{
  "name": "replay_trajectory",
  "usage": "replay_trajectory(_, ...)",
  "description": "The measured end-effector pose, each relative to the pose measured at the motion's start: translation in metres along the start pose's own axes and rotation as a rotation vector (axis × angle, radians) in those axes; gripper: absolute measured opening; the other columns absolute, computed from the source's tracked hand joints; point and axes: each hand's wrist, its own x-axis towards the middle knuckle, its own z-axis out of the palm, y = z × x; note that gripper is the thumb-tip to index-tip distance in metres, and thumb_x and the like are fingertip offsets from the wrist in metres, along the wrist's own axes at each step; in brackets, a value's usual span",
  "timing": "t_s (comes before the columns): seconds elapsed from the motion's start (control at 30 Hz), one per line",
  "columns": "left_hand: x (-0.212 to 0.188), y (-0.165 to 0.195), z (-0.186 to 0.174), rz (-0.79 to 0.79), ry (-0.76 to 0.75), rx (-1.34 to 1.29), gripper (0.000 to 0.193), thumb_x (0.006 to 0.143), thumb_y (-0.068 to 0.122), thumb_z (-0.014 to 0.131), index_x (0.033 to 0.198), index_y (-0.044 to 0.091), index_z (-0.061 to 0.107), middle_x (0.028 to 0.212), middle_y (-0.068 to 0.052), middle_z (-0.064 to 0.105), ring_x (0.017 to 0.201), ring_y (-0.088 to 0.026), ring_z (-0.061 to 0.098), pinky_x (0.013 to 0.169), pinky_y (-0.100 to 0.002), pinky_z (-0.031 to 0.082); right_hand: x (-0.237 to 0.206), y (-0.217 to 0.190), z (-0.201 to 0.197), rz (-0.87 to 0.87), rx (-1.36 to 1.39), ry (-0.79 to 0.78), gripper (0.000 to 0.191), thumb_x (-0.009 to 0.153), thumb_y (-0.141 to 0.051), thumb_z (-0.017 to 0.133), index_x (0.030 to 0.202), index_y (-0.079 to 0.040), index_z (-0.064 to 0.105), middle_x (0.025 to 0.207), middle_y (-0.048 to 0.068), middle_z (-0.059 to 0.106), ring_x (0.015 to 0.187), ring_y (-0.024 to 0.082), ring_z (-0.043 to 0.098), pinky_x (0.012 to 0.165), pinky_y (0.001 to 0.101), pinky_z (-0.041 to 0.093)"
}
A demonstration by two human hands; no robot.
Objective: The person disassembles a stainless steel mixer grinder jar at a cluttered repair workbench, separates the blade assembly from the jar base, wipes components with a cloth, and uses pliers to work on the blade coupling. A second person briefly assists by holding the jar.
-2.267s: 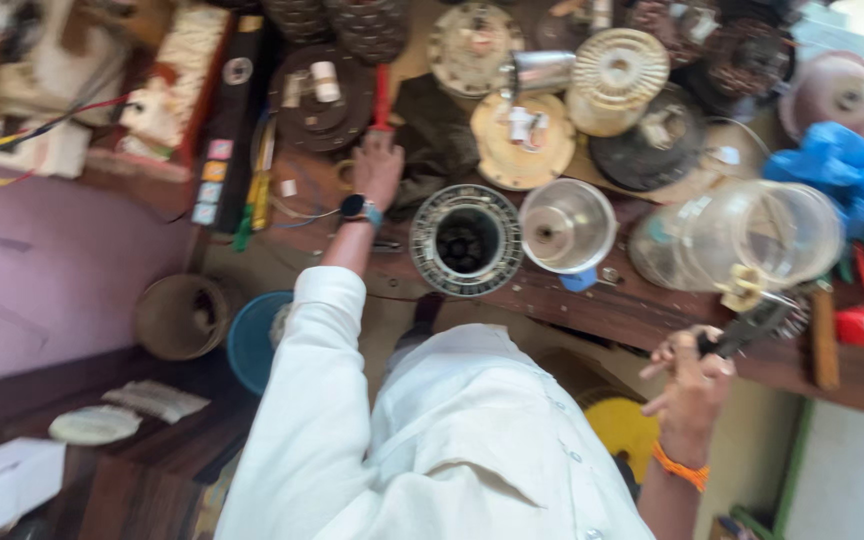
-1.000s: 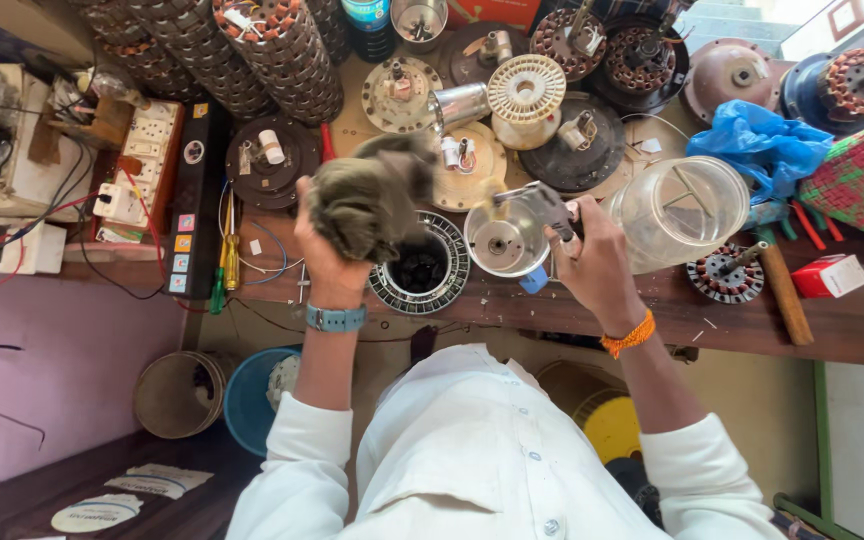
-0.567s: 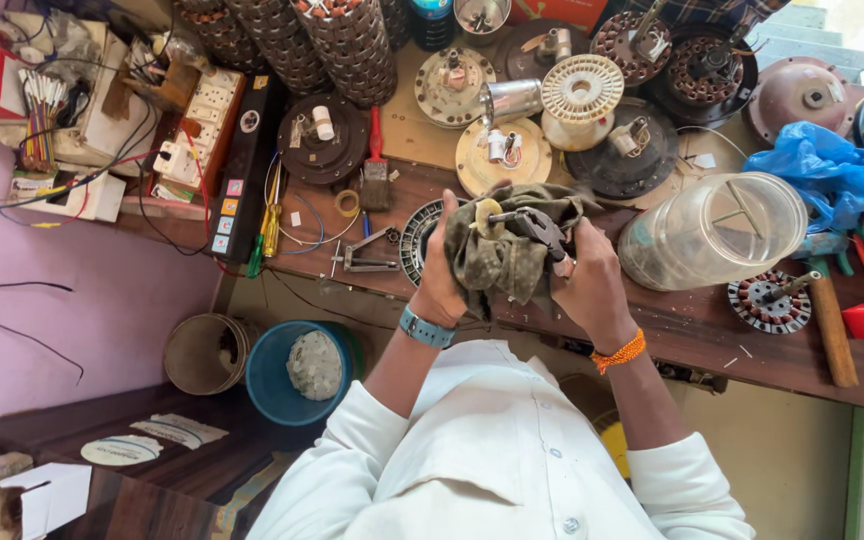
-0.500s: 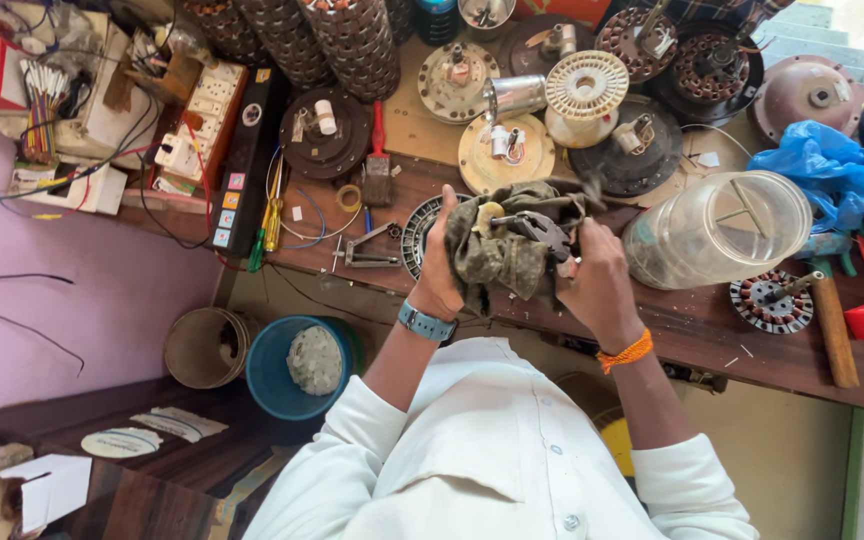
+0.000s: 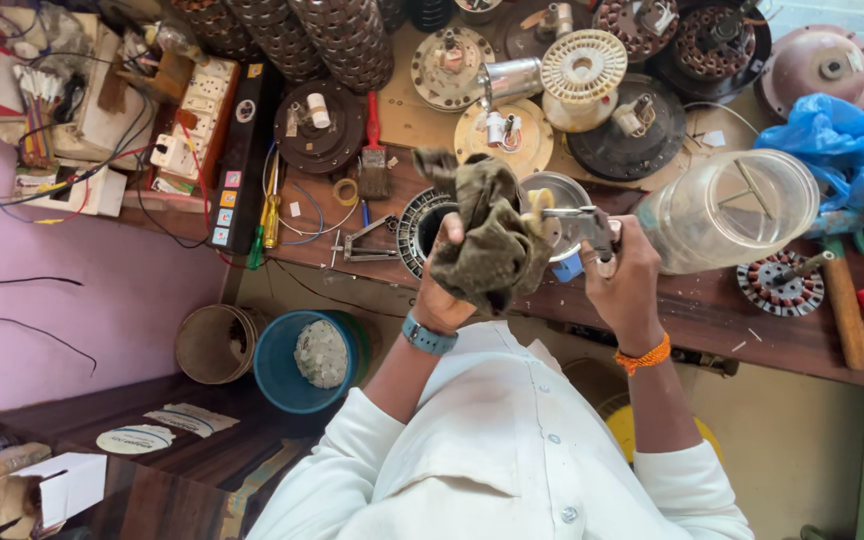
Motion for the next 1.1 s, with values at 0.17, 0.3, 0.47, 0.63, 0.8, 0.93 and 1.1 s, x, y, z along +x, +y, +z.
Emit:
replay_trajectory(0.17, 0.003, 0.013, 0.046, 0.105, -0.029, 0.763, 0.066, 0.093, 0.006, 0.072, 0.151, 0.014, 0.042, 0.15, -0.01, 0.05, 0.137, -0.019, 0.052, 0.117, -0.034, 0.043, -0.005, -0.002, 0.003, -0.113, -0.091, 0.033, 0.025, 0.086, 0.002, 0.065, 0.11, 0.0, 0.056, 0.099, 0.018, 0.057, 0.093, 0.039, 0.057, 0.085, 0.0465, 0.048)
replay_trajectory(0.3, 0.009, 0.006, 0.058, 0.185, 0.056, 1.248, 0.047, 0.103, 0.014, 0.068, 0.146, 0.007, 0.049, 0.134, -0.011, 0.065, 0.125, -0.019, 0.063, 0.108, -0.029, 0.049, -0.005, 0.002, 0.01, -0.118, -0.159, 0.011, 0.026, 0.083, 0.0, 0.065, 0.106, 0.0, 0.055, 0.099, 0.019, 0.055, 0.096, 0.041, 0.054, 0.088, 0.0489, 0.045)
replay_trajectory(0.47, 0.016, -0.014, 0.051, 0.229, 0.138, 1.24, 0.036, 0.113, 0.015, 0.051, 0.148, 0.003, 0.053, 0.123, -0.008, 0.068, 0.115, -0.018, 0.062, 0.104, -0.028, 0.05, -0.004, -0.007, 0.025, -0.093, -0.147, -0.015, 0.025, 0.085, -0.004, 0.067, 0.104, 0.0, 0.052, 0.096, 0.02, 0.054, 0.093, 0.042, 0.053, 0.084, 0.0495, 0.042)
replay_trajectory(0.63, 0.024, -0.01, 0.047, 0.239, -0.043, 0.983, 0.05, 0.107, 0.003, 0.049, 0.154, 0.002, 0.033, 0.149, -0.005, 0.048, 0.138, -0.014, 0.046, 0.122, -0.029, 0.036, -0.005, -0.019, 0.034, -0.134, -0.078, 0.063, 0.039, 0.084, -0.014, 0.073, 0.11, 0.002, 0.048, 0.101, 0.022, 0.055, 0.096, 0.045, 0.053, 0.083, 0.0522, 0.043)
replay_trajectory(0.8, 0.037, -0.011, 0.048, 0.339, -0.006, 1.236, 0.066, 0.099, -0.009, 0.055, 0.158, 0.006, 0.029, 0.14, -0.012, 0.055, 0.129, -0.02, 0.056, 0.114, -0.034, 0.044, -0.009, -0.009, 0.043, 0.023, -0.058, 0.029, 0.033, 0.089, -0.01, 0.069, 0.11, 0.003, 0.048, 0.098, 0.022, 0.053, 0.092, 0.044, 0.053, 0.081, 0.0516, 0.043)
replay_trajectory(0.93, 0.054, -0.009, 0.046, 0.437, 0.063, 1.59, 0.07, 0.098, -0.01, 0.064, 0.155, 0.017, 0.033, 0.122, -0.016, 0.068, 0.118, -0.026, 0.07, 0.1, -0.037, 0.056, -0.016, 0.005, 0.051, 0.099, -0.181, 0.008, 0.031, 0.086, 0.001, 0.057, 0.116, 0.003, 0.051, 0.101, 0.022, 0.053, 0.095, 0.044, 0.053, 0.086, 0.0523, 0.043)
replay_trajectory(1.1, 0.061, -0.004, 0.039, 0.327, 0.017, 1.697, 0.09, 0.092, -0.003, 0.072, 0.161, 0.02, 0.02, 0.15, -0.015, 0.057, 0.122, -0.031, 0.066, 0.099, -0.042, 0.054, -0.016, 0.013, 0.052, 0.14, -0.091, 0.021, 0.022, 0.09, 0.0, 0.062, 0.109, 0.004, 0.051, 0.087, 0.02, 0.055, 0.079, 0.041, 0.054, 0.073, 0.0482, 0.046)
